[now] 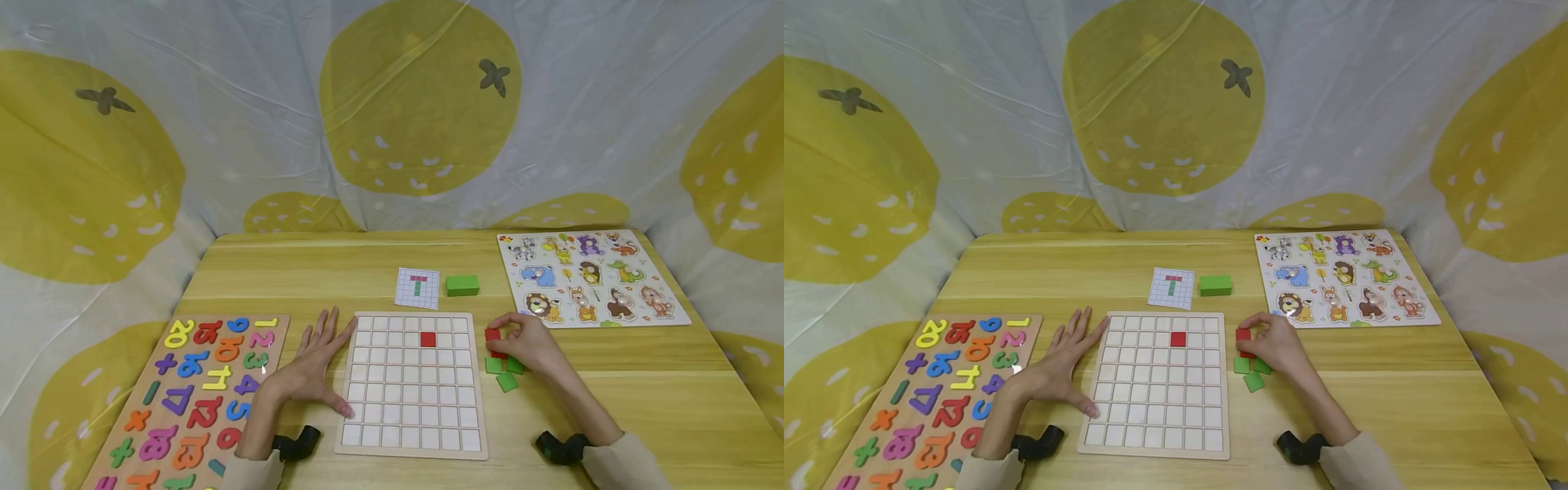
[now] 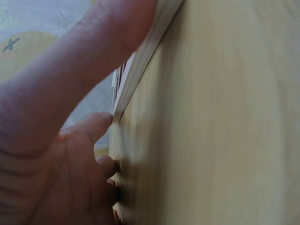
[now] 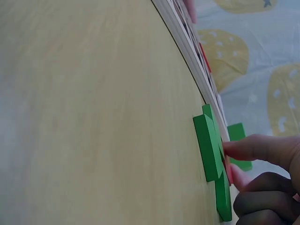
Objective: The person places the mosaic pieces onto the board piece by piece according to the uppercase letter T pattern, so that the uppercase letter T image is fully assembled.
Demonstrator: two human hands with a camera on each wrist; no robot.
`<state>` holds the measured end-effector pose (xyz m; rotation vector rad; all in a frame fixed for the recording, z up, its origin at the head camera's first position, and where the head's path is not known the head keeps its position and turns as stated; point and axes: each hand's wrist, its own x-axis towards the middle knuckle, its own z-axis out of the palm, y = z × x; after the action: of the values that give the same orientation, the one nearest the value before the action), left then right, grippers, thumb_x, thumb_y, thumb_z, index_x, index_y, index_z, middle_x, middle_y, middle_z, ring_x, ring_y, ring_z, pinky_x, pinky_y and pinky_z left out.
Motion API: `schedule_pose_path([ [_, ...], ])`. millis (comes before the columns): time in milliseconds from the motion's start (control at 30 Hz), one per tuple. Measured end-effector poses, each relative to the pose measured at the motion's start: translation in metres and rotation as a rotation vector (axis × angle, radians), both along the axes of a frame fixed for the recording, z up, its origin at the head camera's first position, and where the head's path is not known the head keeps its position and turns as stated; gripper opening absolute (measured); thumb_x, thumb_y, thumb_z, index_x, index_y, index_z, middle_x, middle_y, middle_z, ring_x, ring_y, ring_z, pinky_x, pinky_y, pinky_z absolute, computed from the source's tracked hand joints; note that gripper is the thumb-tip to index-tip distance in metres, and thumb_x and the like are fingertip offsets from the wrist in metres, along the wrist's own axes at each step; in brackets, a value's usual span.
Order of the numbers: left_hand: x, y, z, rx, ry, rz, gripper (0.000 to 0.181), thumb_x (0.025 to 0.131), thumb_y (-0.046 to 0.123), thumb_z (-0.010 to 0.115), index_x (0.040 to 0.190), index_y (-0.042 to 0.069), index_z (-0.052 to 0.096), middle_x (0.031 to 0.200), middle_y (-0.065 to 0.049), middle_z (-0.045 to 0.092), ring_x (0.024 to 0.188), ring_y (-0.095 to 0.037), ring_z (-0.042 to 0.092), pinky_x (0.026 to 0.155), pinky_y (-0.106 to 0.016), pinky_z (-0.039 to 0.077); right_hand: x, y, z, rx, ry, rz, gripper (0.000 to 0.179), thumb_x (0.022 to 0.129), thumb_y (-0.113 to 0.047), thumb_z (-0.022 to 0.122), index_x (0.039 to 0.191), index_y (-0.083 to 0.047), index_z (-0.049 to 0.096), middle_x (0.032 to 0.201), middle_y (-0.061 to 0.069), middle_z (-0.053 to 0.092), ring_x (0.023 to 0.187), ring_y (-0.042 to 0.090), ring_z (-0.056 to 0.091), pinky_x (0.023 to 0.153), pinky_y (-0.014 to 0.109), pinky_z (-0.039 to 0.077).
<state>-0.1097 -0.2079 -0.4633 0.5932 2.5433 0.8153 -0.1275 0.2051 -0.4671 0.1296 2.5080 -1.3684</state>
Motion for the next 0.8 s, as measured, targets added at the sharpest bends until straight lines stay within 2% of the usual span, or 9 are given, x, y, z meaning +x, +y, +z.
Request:
schedule_pose_path([
  [367, 0.001, -0.001, 0.001, 0.001, 0.003, 0.003, 0.152, 0.053, 0.047, 0.101, 0.167, 0.012, 0.007, 0.17, -0.026, -0.021, 0.157, -0.046, -0.024, 0.124, -0.07, -0.013, -0.008, -0.006, 0.001, 0.012, -0.022, -0.01, 0.032, 0.087, -0.018, 0.082, 0.114, -0.003, 0.071, 0.052, -0.007, 0.041, 0.045, 0.008, 0.036, 0.044, 0.021, 0.031],
  [600, 0.0, -0.001, -0.001, -0.002, 0.007, 0.0, 0.152, 0.053, 0.048, 0.101, 0.167, 0.013, 0.007, 0.17, -0.026, -0.022, 0.157, -0.046, -0.024, 0.124, -0.069, -0.013, -0.011, -0.005, 0.0, 0.023, 0.01, -0.02, 0.034, 0.087, -0.019, 0.084, 0.114, -0.003, 0.073, 0.053, -0.005, 0.039, 0.046, 0.009, 0.033, 0.043, 0.023, 0.027],
  [800, 0.0, 0.0, 0.0, -0.002, 0.007, 0.002, 0.152, 0.053, 0.048, 0.101, 0.167, 0.013, 0.007, 0.17, -0.026, -0.021, 0.157, -0.046, -0.024, 0.125, -0.069, -0.013, -0.012, 0.0, -0.002, 0.021, 0.004, -0.028, 0.031, 0.088, -0.018, 0.083, 0.114, -0.004, 0.074, 0.055, -0.005, 0.039, 0.047, 0.01, 0.033, 0.044, 0.022, 0.025],
])
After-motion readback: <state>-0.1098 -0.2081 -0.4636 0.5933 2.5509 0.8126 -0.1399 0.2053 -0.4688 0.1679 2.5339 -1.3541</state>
